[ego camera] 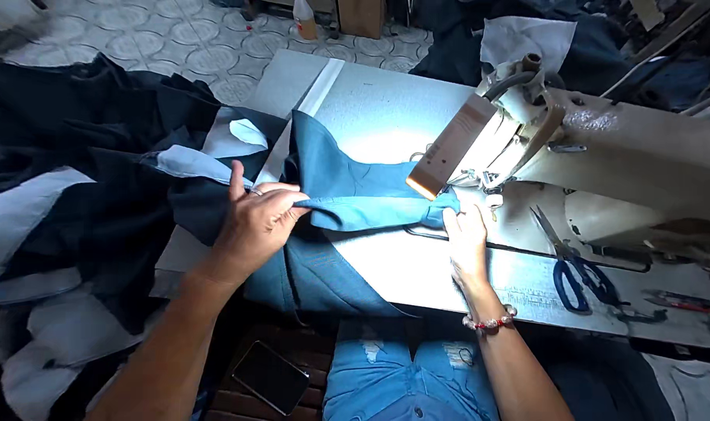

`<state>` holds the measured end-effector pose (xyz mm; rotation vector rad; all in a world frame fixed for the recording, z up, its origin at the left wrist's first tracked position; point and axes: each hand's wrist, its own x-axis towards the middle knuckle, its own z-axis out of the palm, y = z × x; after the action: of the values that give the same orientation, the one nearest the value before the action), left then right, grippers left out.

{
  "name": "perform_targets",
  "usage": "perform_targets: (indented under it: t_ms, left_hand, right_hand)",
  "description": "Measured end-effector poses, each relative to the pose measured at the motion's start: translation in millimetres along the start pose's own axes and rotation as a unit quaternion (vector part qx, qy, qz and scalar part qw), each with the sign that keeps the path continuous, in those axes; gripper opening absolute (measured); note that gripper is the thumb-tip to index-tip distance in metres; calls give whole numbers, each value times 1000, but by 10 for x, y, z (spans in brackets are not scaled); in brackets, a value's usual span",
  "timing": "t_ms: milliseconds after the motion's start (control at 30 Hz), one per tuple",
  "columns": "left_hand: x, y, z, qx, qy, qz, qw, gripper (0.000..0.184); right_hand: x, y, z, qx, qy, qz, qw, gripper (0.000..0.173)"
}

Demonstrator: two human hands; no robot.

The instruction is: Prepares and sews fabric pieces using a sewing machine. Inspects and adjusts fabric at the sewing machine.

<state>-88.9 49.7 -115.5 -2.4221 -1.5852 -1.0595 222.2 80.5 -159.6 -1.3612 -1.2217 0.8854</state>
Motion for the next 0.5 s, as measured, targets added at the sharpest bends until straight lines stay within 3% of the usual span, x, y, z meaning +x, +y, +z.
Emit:
perform_targets:
  t_ms: [133,233,300,333,400,500]
  left_hand:
    - [159,49,-190,54,32,40,997,23]
    - [156,60,-248,57,27,57,996,25]
    - [116,132,-269,49,23,66,996,24]
    - [90,171,-270,43,19,73,996,24]
    - [34,233,-261,24,10,80,996,25]
    - [18,270,-255,14,2,87,996,24]
  right_hand:
    - [-377,-293,-182,144,7,126,982,35]
    - [-612,-319,-370,260,-43,249,932,36]
    - [-620,-274,-476,262,-59,292,918,34]
    - [-589,-251,-522,213,-65,271,936,36]
    - [-492,-196,-568,44,-60,151,986,38]
    - [-280,-159,-466,-169,-48,11,984,50]
